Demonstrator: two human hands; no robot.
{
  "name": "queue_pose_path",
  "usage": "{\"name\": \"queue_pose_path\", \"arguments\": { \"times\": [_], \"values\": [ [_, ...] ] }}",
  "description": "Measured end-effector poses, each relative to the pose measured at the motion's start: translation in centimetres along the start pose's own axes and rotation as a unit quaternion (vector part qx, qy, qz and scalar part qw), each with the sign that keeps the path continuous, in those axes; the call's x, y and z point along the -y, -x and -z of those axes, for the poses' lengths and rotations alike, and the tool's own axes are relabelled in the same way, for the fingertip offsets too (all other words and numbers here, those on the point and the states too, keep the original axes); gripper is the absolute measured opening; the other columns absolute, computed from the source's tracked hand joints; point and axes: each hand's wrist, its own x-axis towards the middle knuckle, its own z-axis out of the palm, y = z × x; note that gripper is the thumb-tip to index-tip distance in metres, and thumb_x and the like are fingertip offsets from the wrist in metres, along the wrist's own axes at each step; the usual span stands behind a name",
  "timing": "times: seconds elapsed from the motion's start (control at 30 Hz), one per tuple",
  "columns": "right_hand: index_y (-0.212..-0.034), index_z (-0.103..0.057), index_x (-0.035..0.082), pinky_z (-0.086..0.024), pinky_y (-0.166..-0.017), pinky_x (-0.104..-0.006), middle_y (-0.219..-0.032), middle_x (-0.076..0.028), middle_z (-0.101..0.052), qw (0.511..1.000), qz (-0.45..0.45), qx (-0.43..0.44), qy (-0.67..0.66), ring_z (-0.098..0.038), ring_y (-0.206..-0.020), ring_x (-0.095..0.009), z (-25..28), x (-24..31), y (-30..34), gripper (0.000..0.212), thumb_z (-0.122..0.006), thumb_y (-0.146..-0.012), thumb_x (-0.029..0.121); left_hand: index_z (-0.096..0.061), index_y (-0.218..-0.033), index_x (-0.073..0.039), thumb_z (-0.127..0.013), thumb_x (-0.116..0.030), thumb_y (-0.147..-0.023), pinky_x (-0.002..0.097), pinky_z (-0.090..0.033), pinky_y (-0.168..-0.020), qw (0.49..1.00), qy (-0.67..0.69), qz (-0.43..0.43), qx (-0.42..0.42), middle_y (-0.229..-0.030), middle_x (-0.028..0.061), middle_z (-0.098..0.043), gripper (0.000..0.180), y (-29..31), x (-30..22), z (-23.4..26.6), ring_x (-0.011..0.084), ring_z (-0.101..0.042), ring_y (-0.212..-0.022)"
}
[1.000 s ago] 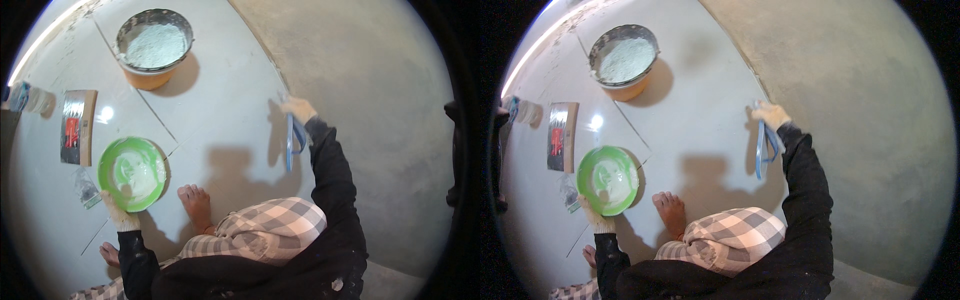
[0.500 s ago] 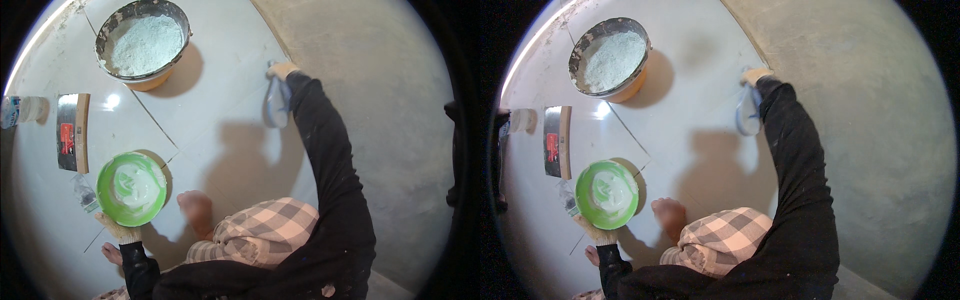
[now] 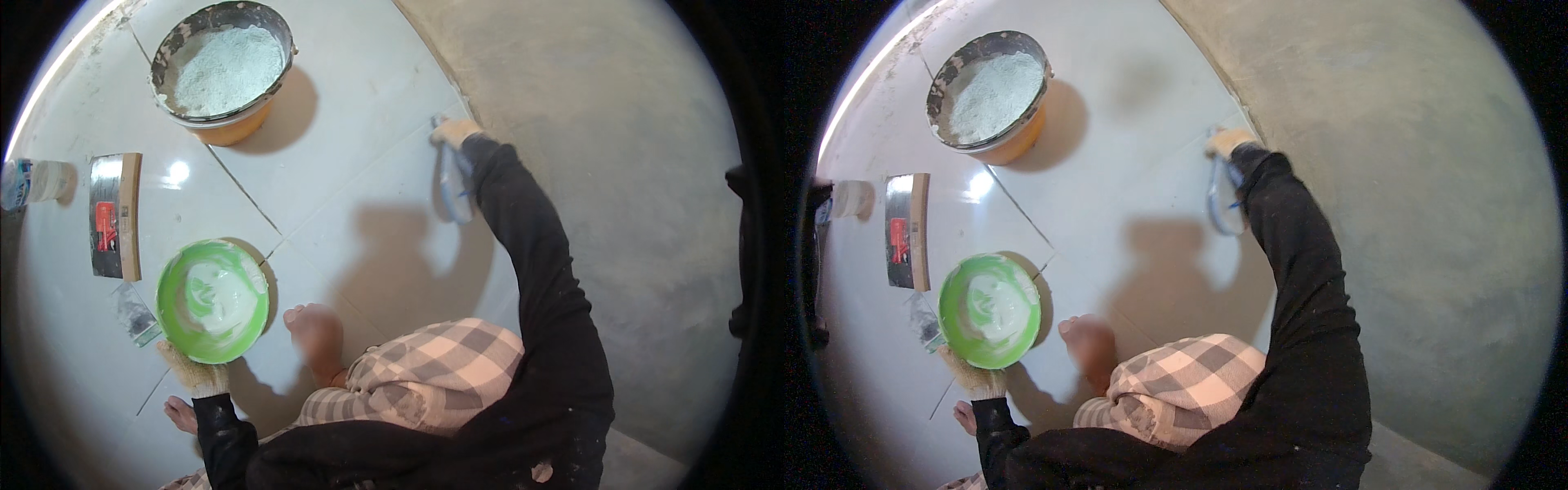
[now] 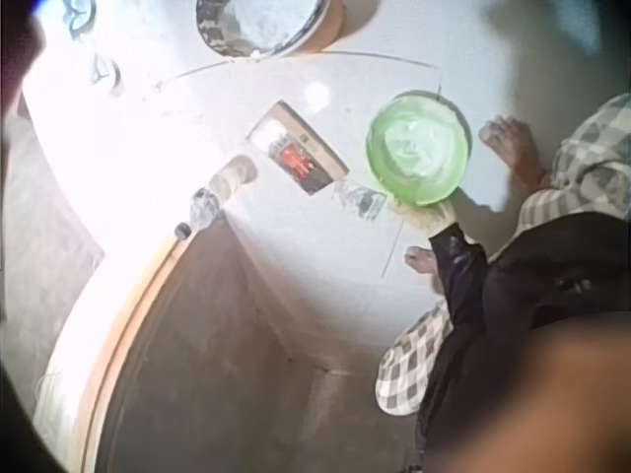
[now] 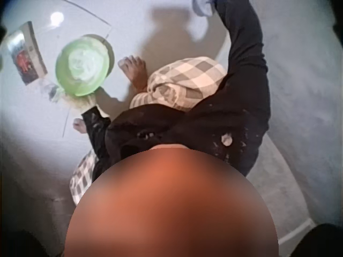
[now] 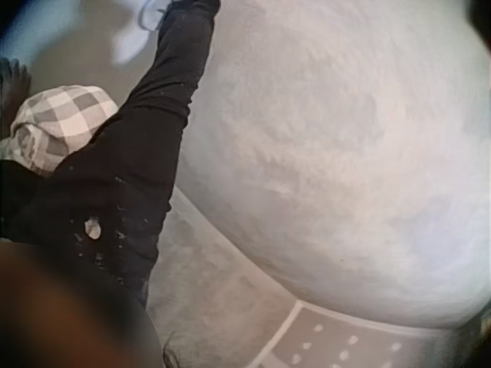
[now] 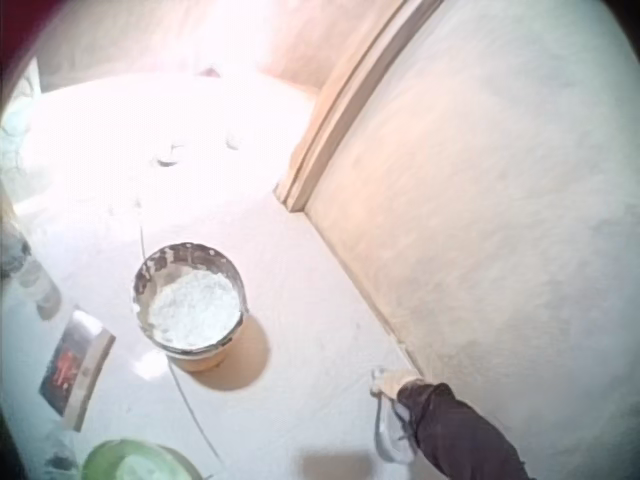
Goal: The person scoops white grout from a green bowl and applies it into the gaps between floor tiles using a small rubber float. They repeatedly smooth the grout along the tile seams and wipe excess material from the tile surfaces.
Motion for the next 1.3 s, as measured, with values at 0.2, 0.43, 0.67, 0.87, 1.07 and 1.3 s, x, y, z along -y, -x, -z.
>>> {"name": "queue_pose_path", "arguments": {
  "times": [0.2,0.43,0.67,0.87,1.07,1.3],
  "values": [
    [-0.105,-0.074,0.013,-0.048,-0.103,-0.0411,-0.117,-0.015,-0.071,0.950,0.226,-0.092,-0.193,-0.063,-0.115,-0.034,-7.2,14.0,10.1,0.032,-0.060,-0.087,0.036,-0.049,-0.132,-0.008,-0.047,-0.034,-0.107,0.0424,-0.046,-0.110,0.987,-0.088,-0.046,0.123,-0.139,0.0097,-0.052,0.037,-0.4,1.4,3.2,0.0234,-0.053,-0.127],
    [-0.104,-0.071,0.017,-0.051,-0.092,-0.0413,-0.111,-0.012,-0.071,0.963,-0.084,-0.015,-0.255,-0.067,-0.103,-0.032,-0.4,1.0,-2.0,0.033,-0.057,-0.086,0.040,-0.046,-0.142,-0.005,-0.058,-0.022,-0.100,0.0458,-0.052,-0.106,0.980,-0.111,0.032,0.161,-0.141,0.0112,-0.055,0.047,1.1,0.3,4.6,0.0272,-0.056,-0.128],
    [-0.137,-0.060,0.016,-0.047,-0.103,-0.0430,-0.134,-0.023,-0.060,0.960,0.194,-0.088,-0.182,-0.060,-0.121,-0.038,-5.7,14.7,4.1,0.063,-0.064,-0.081,0.044,-0.045,-0.144,-0.003,-0.058,-0.020,-0.100,0.0500,-0.052,-0.107,0.984,0.153,-0.019,0.091,-0.143,0.0146,-0.053,0.049,3.8,-1.2,2.0,0.0304,-0.055,-0.129],
    [-0.143,-0.055,0.012,-0.053,-0.093,-0.0361,-0.133,-0.020,-0.062,0.887,0.270,-0.021,-0.374,-0.067,-0.104,-0.025,-9.3,15.9,7.2,0.057,-0.061,-0.091,0.036,-0.041,-0.144,0.003,-0.063,-0.022,-0.094,0.0574,-0.047,-0.109,0.983,0.092,-0.145,0.066,-0.145,0.0221,-0.048,0.060,4.0,-0.7,0.0,0.0376,-0.052,-0.132],
    [-0.110,-0.067,0.007,-0.052,-0.077,-0.0307,-0.102,-0.009,-0.066,0.934,0.295,-0.109,-0.171,-0.063,-0.083,-0.016,-5.5,9.7,2.3,0.034,-0.059,-0.089,0.032,-0.040,-0.145,0.003,-0.071,-0.019,-0.087,0.0562,-0.045,-0.112,0.953,0.150,-0.252,0.079,-0.145,0.0216,-0.047,0.069,4.1,-2.3,-1.3,0.0370,-0.048,-0.135],
    [-0.146,-0.050,0.002,-0.032,-0.117,-0.0358,-0.150,-0.025,-0.048,0.874,0.394,0.087,-0.269,-0.036,-0.148,-0.030,-7.1,17.2,7.7,0.078,-0.074,-0.080,0.036,-0.048,-0.140,-0.004,-0.071,-0.025,-0.093,0.0507,-0.045,-0.111,0.967,0.162,-0.191,0.051,-0.141,0.0145,-0.053,0.056,3.9,-1.5,-1.7,0.0316,-0.052,-0.130]
  ]
}}
